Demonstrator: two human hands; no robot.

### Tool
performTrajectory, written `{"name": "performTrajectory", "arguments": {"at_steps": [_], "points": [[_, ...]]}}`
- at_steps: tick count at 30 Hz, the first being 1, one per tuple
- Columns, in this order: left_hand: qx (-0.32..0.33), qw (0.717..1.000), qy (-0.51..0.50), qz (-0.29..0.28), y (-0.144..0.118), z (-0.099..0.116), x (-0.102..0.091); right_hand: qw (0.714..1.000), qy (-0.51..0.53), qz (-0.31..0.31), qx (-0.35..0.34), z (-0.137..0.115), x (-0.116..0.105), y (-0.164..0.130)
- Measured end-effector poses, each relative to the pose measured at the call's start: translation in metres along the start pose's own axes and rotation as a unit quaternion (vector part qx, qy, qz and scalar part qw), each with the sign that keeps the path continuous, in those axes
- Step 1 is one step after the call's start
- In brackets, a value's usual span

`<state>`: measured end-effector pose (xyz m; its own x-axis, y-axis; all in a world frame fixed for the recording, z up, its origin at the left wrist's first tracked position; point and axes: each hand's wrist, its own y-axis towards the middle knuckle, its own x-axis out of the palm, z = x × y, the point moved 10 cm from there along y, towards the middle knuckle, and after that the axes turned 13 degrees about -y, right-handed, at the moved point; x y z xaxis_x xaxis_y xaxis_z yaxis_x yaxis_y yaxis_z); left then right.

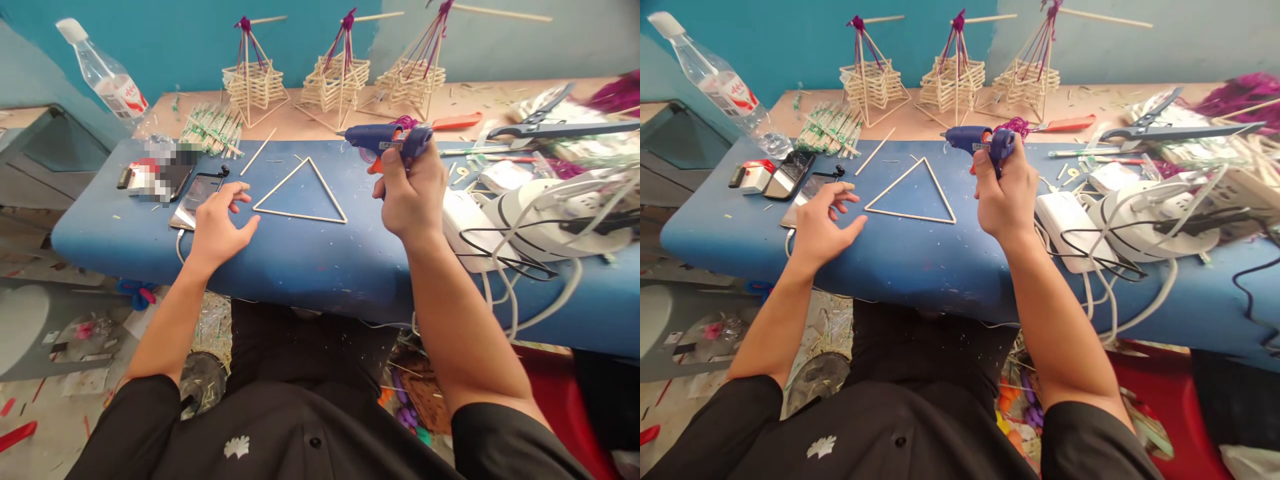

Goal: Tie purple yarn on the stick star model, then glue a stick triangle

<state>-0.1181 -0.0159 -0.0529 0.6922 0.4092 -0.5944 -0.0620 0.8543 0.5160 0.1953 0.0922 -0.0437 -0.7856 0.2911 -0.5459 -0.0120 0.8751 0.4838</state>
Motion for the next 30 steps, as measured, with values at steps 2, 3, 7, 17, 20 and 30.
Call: {"name": "performTrajectory", "arguments": {"at_steps": [2, 3, 7, 17, 20, 30], "points": [[-0.022, 0.999, 0.011, -0.036, 0.004, -0.004, 0.017, 0.999, -0.029, 0.018, 0.029, 0.012, -0.006, -0.006], [-0.031, 0.998, 0.019, -0.045, 0.006, -0.007, 0.022, 0.998, -0.04, 0.022, 0.045, 0.018, -0.009, -0.008], [-0.048, 0.996, 0.038, -0.062, 0.012, -0.016, 0.032, 0.994, -0.088, 0.013, 0.058, 0.037, -0.011, -0.015], [-0.073, 0.993, 0.032, -0.088, 0.012, -0.022, 0.036, 0.976, -0.204, 0.037, 0.059, 0.069, -0.001, -0.029], [-0.076, 0.993, 0.027, -0.087, 0.01, -0.02, 0.036, 0.976, -0.209, 0.024, 0.055, 0.066, 0.004, -0.033], [-0.082, 0.989, 0.05, -0.116, 0.018, -0.015, 0.041, 0.965, -0.243, 0.095, 0.006, 0.032, -0.018, -0.047]]}}
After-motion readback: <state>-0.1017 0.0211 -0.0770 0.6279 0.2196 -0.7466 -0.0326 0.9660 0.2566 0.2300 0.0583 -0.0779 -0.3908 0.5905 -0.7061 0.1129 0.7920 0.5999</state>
